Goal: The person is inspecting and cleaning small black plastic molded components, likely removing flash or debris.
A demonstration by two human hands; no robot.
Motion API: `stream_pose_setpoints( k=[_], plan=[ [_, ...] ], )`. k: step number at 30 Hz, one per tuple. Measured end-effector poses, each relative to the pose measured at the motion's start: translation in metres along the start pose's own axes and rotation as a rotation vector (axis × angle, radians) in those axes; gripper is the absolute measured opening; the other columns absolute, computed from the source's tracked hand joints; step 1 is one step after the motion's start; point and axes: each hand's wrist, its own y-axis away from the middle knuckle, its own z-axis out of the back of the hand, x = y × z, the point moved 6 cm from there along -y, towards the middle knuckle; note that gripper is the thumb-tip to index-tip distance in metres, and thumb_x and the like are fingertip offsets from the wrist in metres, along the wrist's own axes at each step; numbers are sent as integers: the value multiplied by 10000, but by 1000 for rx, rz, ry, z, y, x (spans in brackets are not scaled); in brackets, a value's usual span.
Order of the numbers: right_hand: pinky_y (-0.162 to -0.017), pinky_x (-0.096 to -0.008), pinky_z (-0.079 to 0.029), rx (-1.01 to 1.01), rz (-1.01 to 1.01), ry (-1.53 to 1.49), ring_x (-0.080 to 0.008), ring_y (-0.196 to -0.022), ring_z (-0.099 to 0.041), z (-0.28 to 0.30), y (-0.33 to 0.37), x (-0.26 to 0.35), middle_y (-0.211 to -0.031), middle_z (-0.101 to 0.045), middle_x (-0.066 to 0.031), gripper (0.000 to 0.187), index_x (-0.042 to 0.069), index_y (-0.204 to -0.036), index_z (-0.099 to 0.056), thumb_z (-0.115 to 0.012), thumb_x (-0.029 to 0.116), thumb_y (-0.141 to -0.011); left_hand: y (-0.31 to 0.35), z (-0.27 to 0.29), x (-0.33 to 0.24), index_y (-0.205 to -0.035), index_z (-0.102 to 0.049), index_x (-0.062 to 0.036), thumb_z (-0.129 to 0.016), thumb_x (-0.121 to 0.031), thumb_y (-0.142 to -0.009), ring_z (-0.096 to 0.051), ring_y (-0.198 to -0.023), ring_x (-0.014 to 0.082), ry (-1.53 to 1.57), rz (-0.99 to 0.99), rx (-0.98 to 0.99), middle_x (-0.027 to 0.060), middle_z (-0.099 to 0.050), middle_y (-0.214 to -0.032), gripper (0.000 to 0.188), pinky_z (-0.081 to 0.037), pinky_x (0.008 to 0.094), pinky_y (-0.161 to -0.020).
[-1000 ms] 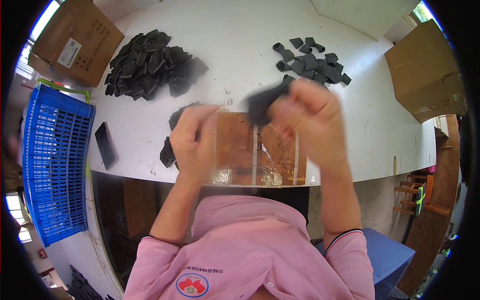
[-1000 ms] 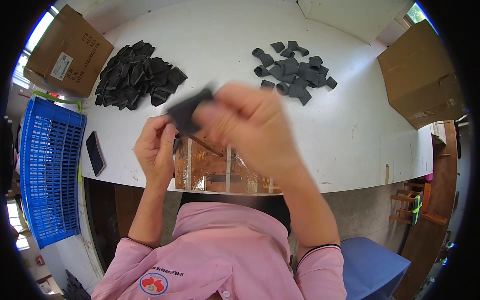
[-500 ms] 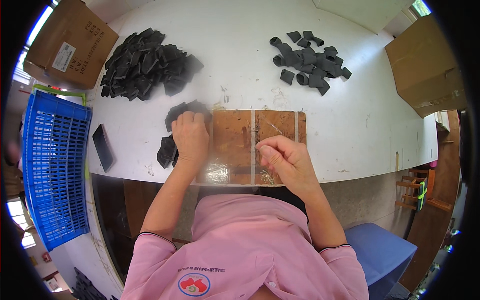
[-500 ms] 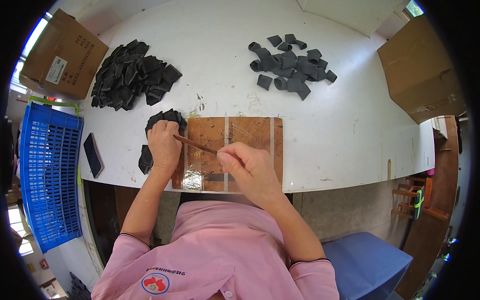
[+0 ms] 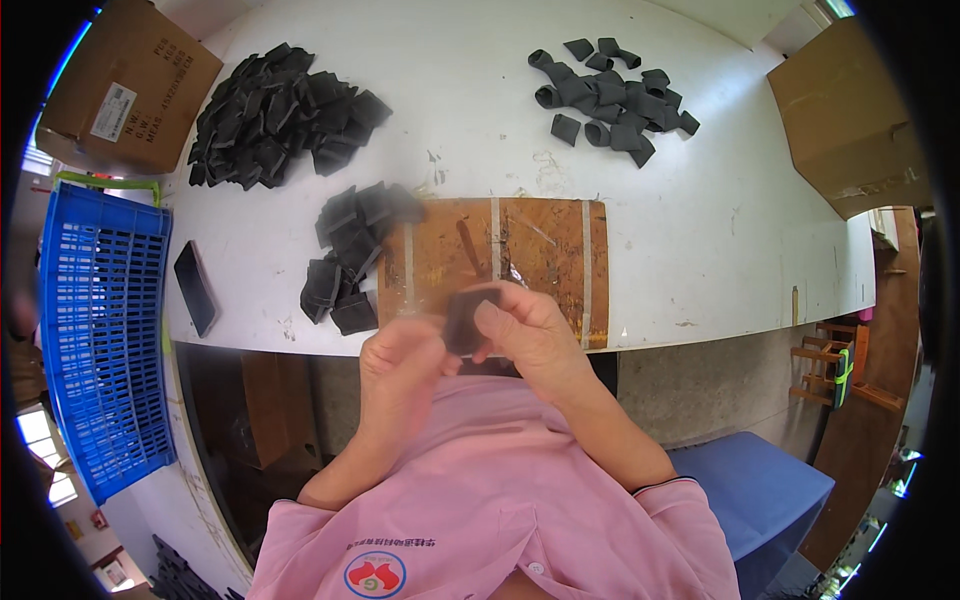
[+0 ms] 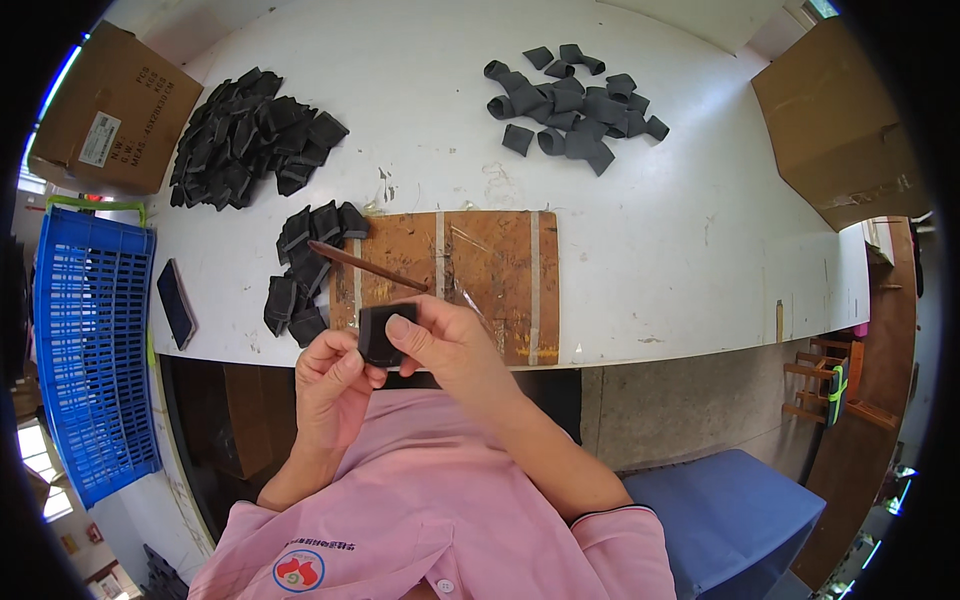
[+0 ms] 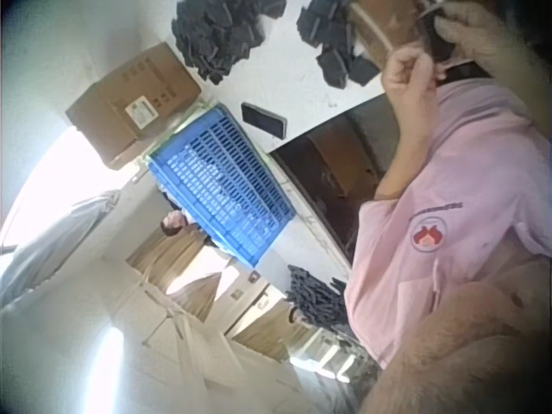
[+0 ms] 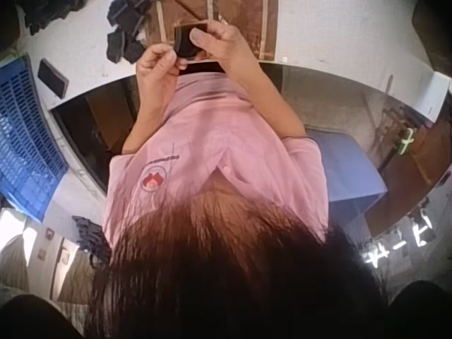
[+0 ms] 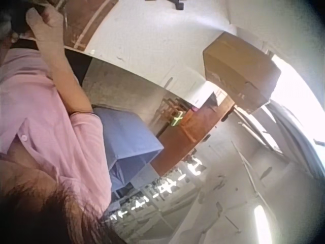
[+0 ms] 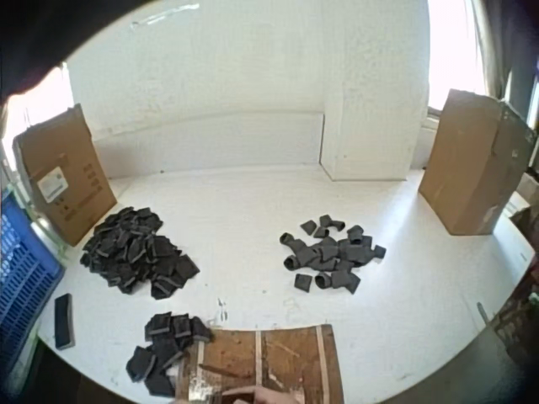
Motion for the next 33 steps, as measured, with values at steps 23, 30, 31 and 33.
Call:
stream_pose_setpoints(
  k=[23,30,31,33],
  plan=[
    [-535,-249,-417,-281,270,816,-149,-584,-526,4,18,20,-689,-558,-47,207,19,-878,-555,-641,162,-754,-5,-5,-12,-830,-554,2,-562,-72,-825,-496,-565,40,-629,-101,-109,1,-550,-677,75,-404,163,-506],
    [-504,-312,-415,-314,688,905,-233,-606,-518,-22,30,37,-706,-505,-102,108,5,-767,-558,-636,39,-700,2,-34,-21,-820,-525,-14,-564,-2,-761,-519,-532,154,-1018,-551,-136,70,-531,-664,72,-384,251,-461],
    [-504,-312,-415,-304,691,901,-233,-606,-518,-23,28,36,-706,-505,-102,108,5,-767,-558,-636,39,-700,2,-37,-23,-827,-521,-15,-567,6,-753,-522,-524,166,-1089,-718,-192,76,-535,-668,90,-392,255,-463],
    [-499,-324,-419,-397,835,1111,-241,-586,-515,-29,28,40,-717,-511,-109,132,-4,-769,-556,-630,-6,-660,5,-37,-22,-833,-518,-16,-570,14,-744,-524,-515,178,-1162,-893,-258,82,-540,-673,107,-399,259,-464]
  ],
)
